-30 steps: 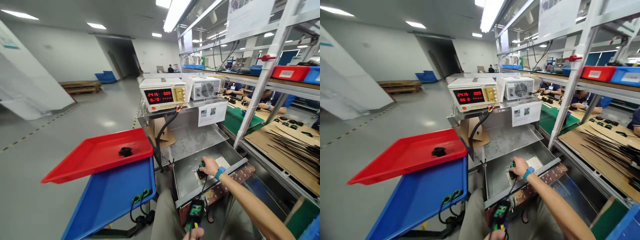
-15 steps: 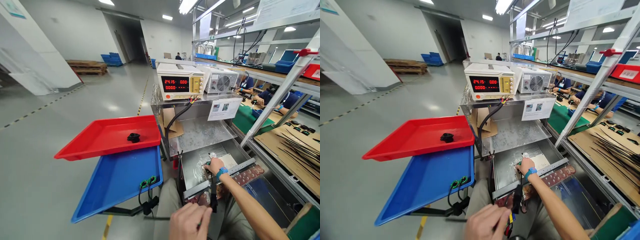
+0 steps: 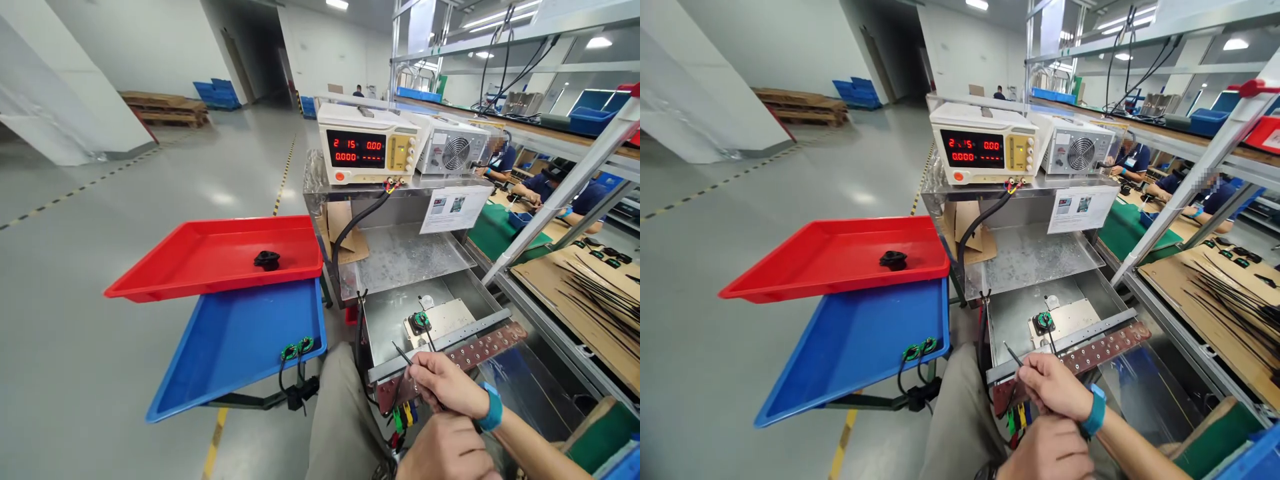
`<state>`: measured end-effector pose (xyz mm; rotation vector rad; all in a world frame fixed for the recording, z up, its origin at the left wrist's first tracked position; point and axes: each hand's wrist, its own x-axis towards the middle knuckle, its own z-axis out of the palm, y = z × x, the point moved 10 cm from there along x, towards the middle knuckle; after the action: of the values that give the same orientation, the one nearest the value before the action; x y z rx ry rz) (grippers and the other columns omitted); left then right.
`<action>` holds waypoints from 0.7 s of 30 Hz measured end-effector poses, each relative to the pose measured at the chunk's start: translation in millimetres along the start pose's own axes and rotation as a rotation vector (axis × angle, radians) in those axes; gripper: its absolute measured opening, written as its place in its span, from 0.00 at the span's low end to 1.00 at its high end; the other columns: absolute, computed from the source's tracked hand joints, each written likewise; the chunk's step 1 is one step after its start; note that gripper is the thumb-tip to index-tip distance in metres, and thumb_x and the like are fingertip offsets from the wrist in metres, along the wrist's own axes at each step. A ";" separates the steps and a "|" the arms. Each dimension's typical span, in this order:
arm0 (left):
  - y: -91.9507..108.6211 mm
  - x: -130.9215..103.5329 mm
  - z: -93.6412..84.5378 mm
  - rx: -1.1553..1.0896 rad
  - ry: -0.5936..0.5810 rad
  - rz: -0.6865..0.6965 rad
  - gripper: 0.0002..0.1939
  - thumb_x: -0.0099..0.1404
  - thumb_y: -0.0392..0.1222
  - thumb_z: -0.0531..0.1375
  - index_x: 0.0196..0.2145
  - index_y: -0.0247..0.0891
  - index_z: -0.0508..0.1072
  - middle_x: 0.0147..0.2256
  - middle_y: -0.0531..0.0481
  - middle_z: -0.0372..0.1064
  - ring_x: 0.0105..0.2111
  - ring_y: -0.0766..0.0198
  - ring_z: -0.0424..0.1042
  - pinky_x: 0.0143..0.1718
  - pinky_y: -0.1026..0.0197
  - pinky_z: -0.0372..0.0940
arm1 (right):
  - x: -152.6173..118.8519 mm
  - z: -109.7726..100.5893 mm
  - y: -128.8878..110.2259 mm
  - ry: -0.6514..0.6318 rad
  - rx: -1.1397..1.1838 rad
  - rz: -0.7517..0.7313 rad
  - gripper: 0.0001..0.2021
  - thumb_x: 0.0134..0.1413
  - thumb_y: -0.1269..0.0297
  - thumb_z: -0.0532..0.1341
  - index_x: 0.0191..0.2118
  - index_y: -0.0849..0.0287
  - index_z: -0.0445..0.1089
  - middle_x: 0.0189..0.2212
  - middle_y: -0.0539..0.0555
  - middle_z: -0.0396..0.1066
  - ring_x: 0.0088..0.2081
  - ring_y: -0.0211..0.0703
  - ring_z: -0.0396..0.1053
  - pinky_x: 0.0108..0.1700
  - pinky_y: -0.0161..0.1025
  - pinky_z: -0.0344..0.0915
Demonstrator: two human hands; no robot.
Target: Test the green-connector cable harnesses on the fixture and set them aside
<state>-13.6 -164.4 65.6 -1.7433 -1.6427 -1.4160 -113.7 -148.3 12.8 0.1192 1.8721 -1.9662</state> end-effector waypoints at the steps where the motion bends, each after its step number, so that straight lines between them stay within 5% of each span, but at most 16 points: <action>1: -5.2 -3.1 -22.5 -0.043 0.139 -0.102 0.23 0.72 0.45 0.51 0.20 0.39 0.69 0.17 0.51 0.64 0.20 0.66 0.61 0.22 0.59 0.52 | -6.6 -0.4 2.3 0.017 0.024 -0.016 0.28 0.55 0.34 0.60 0.35 0.60 0.63 0.17 0.42 0.55 0.17 0.29 0.49 0.17 0.29 0.48; 4: -50.3 -43.3 -91.8 -0.136 0.588 -0.743 0.14 0.72 0.43 0.54 0.29 0.39 0.71 0.24 0.51 0.69 0.24 0.67 0.67 0.28 0.64 0.61 | -22.7 5.4 11.8 -0.015 0.084 -0.015 0.27 0.60 0.36 0.59 0.37 0.60 0.64 0.16 0.40 0.52 0.15 0.29 0.45 0.16 0.30 0.44; 6: -73.8 -79.2 -104.5 -0.338 0.726 -1.174 0.12 0.70 0.51 0.58 0.40 0.39 0.72 0.29 0.51 0.70 0.26 0.67 0.67 0.27 0.65 0.63 | -31.2 12.0 17.4 -0.050 0.113 -0.006 0.26 0.61 0.36 0.57 0.38 0.60 0.64 0.15 0.40 0.49 0.15 0.29 0.42 0.16 0.31 0.41; 8: -83.7 -92.3 -98.2 -0.589 0.703 -1.383 0.21 0.66 0.59 0.61 0.42 0.38 0.70 0.28 0.53 0.67 0.23 0.69 0.64 0.23 0.66 0.61 | -38.3 18.9 19.8 -0.069 0.100 -0.024 0.27 0.62 0.37 0.56 0.38 0.61 0.65 0.16 0.40 0.48 0.17 0.30 0.42 0.19 0.31 0.41; 15: -83.7 -101.6 -99.1 -0.558 0.227 -1.465 0.29 0.59 0.68 0.62 0.29 0.35 0.68 0.23 0.53 0.64 0.23 0.70 0.63 0.24 0.67 0.57 | -64.5 18.9 5.0 0.232 -0.586 -0.283 0.11 0.71 0.56 0.52 0.42 0.58 0.65 0.30 0.48 0.66 0.31 0.35 0.59 0.34 0.34 0.52; 21: -61.9 -105.1 -93.7 -0.735 -0.146 -1.433 0.28 0.60 0.66 0.63 0.26 0.33 0.68 0.22 0.53 0.62 0.22 0.71 0.59 0.26 0.67 0.55 | -86.1 46.8 -18.9 0.096 -1.075 -0.603 0.11 0.72 0.65 0.48 0.43 0.57 0.68 0.30 0.49 0.66 0.27 0.36 0.57 0.29 0.37 0.47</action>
<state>-88.8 -279.8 -2.8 -0.6516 -2.8975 -2.7515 -31.9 -173.1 64.2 -0.7395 2.9827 -0.9476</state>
